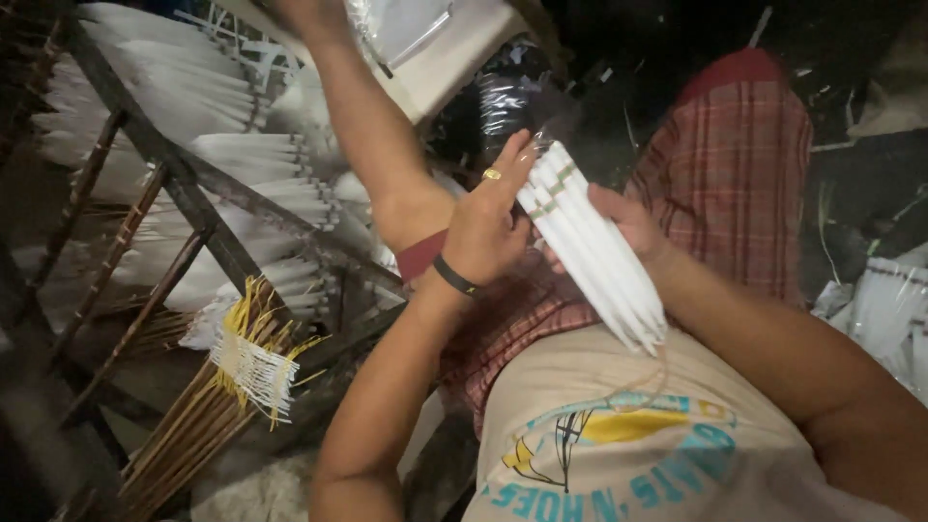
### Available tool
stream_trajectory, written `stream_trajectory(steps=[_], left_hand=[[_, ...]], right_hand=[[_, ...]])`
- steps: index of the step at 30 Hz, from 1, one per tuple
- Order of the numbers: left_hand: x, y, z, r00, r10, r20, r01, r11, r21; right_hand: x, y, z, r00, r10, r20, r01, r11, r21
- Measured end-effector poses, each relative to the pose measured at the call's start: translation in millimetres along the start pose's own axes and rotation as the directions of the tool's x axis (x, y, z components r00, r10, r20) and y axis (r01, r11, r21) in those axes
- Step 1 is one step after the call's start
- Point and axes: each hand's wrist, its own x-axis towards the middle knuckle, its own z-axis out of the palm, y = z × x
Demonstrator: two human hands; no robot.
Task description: The person places a bundle of white candles into a clear plastic bag and ties the bag closed by hand using a piece of string.
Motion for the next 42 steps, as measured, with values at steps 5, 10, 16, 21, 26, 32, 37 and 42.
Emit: stream_trajectory(steps=[5,10,16,21,26,32,37,42], left_hand=[[-0.9,5.5,6.7,0.997,-0.075,-0.016,0.075,0.997,0.007],[6.6,42.7,-18.7,0.994,-0.096,0.053,0.072,0.937,0.342],[18.4,41.5,-13.2,0.973,-0.109,0.202,-0.006,0.869,0.494],[20.8,40.2,-8.7,0.926,-0.149,0.348,-0.077,0.826,0.558],[29.7,40.0,-7.7,0.891,-0.228,0.392,-0.063,0.794,0.605],[26.5,42.0,5.4,0.926,-0.025,0.376,-0.196,0.82,0.537],[5.5,49.3,25.0,0.968,-0.081,0.239,-0.066,0.832,0.55],[-44.5,21.5,20.7,0.987,-0.15,0.06,0.125,0.945,0.302]], right_hand=[[1.9,7.5,10.8,0.928,-0.232,-0.29,0.157,0.953,-0.26],[19.6,-6.2,-28.3,0.915,-0.351,-0.199,0.1,0.676,-0.73],[12.9,-11.2,-22.7,0.959,-0.28,-0.045,0.081,0.421,-0.904],[11.0,-12.7,-12.0,0.968,-0.251,-0.025,0.073,0.374,-0.925],[15.3,-20.9,-19.8,0.962,-0.262,-0.075,0.017,0.333,-0.943],[29.1,-27.3,-64.2,0.98,-0.179,-0.088,-0.013,0.381,-0.925],[18.0,-39.5,-45.7,0.969,-0.018,-0.247,-0.191,0.581,-0.791],[-6.8,16.3,80.2,0.909,0.021,-0.417,-0.242,0.841,-0.484]])
